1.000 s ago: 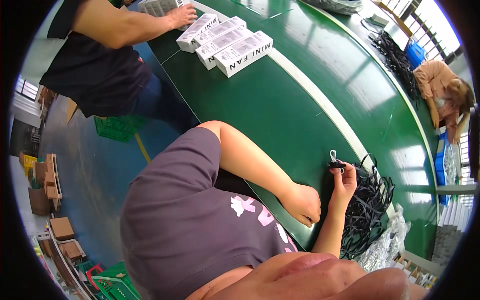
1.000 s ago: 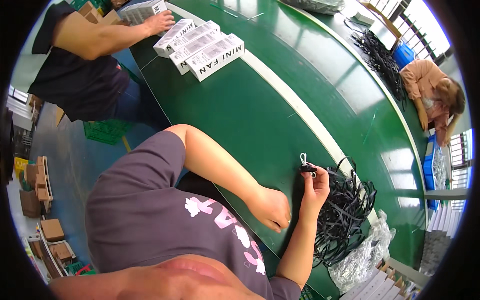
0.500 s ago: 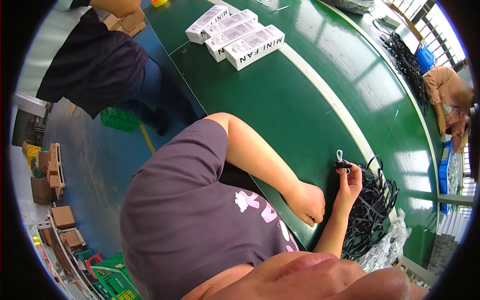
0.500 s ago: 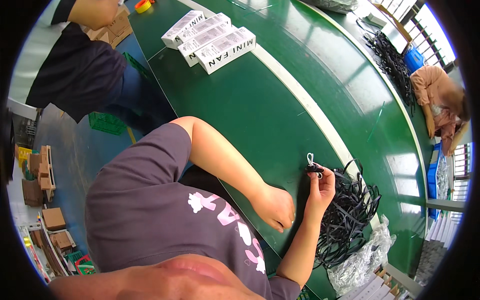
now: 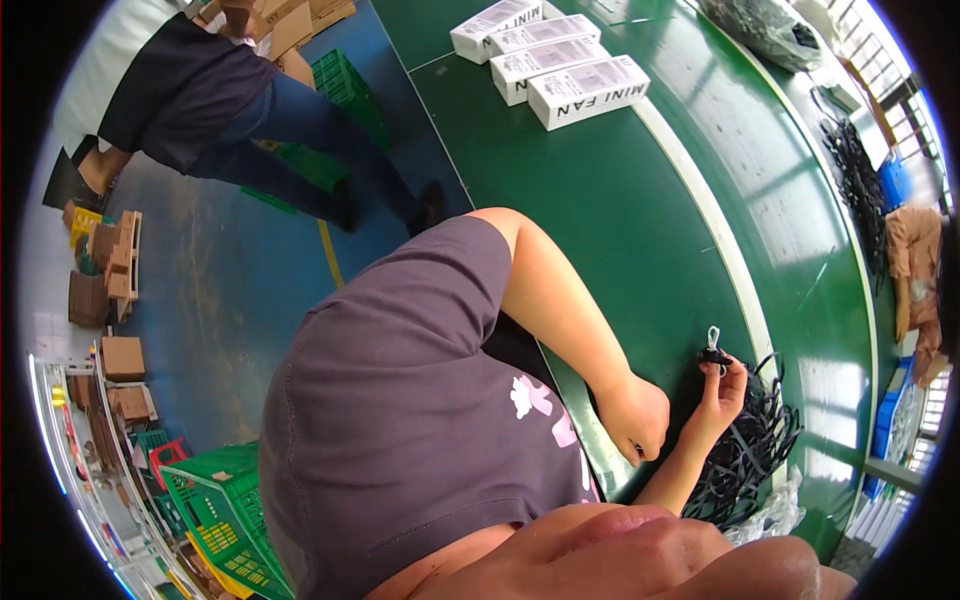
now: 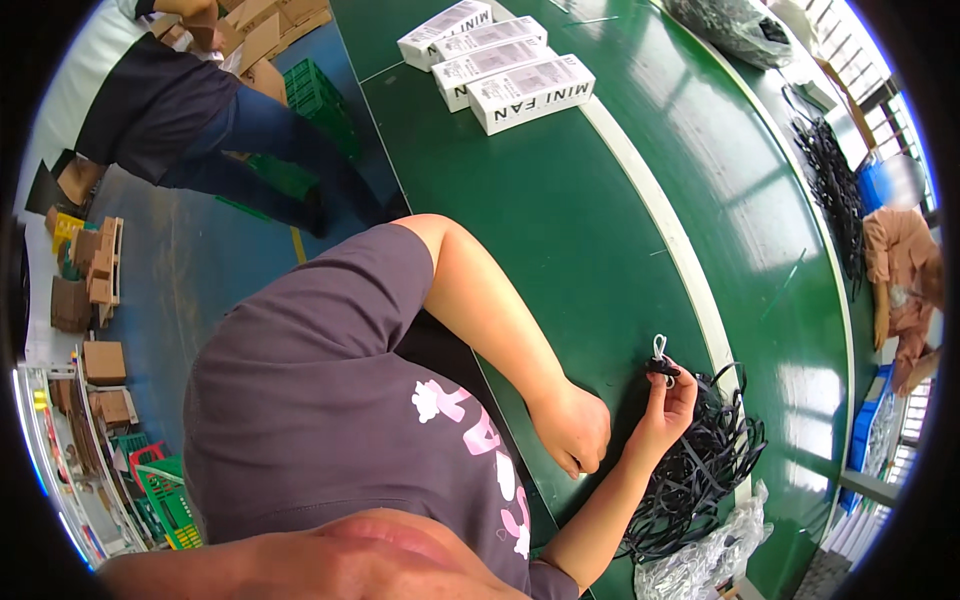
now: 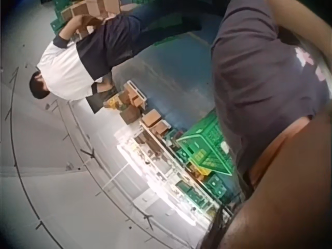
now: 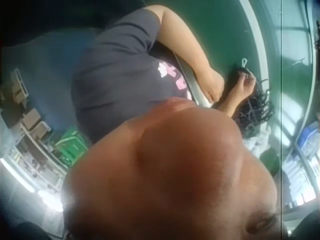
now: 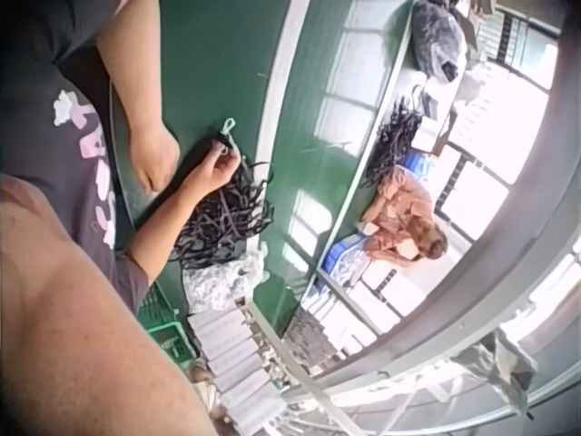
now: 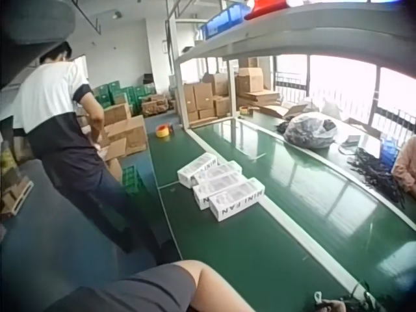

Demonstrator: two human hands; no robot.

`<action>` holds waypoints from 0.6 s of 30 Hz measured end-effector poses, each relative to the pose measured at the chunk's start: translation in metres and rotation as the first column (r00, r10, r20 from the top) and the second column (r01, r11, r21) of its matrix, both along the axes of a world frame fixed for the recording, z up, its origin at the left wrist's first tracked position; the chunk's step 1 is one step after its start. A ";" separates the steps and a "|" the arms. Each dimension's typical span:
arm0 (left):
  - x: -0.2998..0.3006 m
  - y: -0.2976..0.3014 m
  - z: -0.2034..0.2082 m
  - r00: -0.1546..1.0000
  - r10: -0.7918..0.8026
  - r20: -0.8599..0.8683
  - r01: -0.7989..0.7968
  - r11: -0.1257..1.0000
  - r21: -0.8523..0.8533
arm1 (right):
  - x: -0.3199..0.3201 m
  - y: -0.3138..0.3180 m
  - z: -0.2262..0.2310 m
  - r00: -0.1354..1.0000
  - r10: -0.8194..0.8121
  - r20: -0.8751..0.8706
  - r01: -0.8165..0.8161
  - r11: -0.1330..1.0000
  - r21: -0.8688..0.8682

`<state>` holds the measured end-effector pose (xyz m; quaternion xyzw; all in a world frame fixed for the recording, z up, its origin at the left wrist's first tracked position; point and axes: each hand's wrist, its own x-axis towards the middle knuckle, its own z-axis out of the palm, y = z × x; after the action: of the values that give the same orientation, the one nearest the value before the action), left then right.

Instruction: The person packages mini fans by bundling cables with lanyards, inserting them into product boxes, and closing the boxes by hand.

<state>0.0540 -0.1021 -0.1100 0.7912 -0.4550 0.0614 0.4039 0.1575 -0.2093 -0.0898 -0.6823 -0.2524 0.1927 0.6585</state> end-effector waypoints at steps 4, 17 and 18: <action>0.000 0.002 0.002 1.000 0.007 0.011 -0.008 1.000 0.019 | 0.000 0.001 0.001 1.000 -0.002 -0.001 0.002 1.000 0.007; -0.001 0.005 0.005 1.000 -0.019 0.016 0.019 1.000 0.017 | -0.001 0.002 0.000 1.000 -0.010 0.024 0.010 1.000 -0.013; -0.001 0.005 0.006 1.000 -0.023 0.013 0.023 0.999 0.022 | -0.001 0.002 0.000 1.000 -0.010 0.025 0.010 1.000 -0.014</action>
<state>0.0533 -0.0976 -0.1043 0.7899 -0.4674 0.0571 0.3928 0.1562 -0.2074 -0.0893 -0.6905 -0.2557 0.1827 0.6515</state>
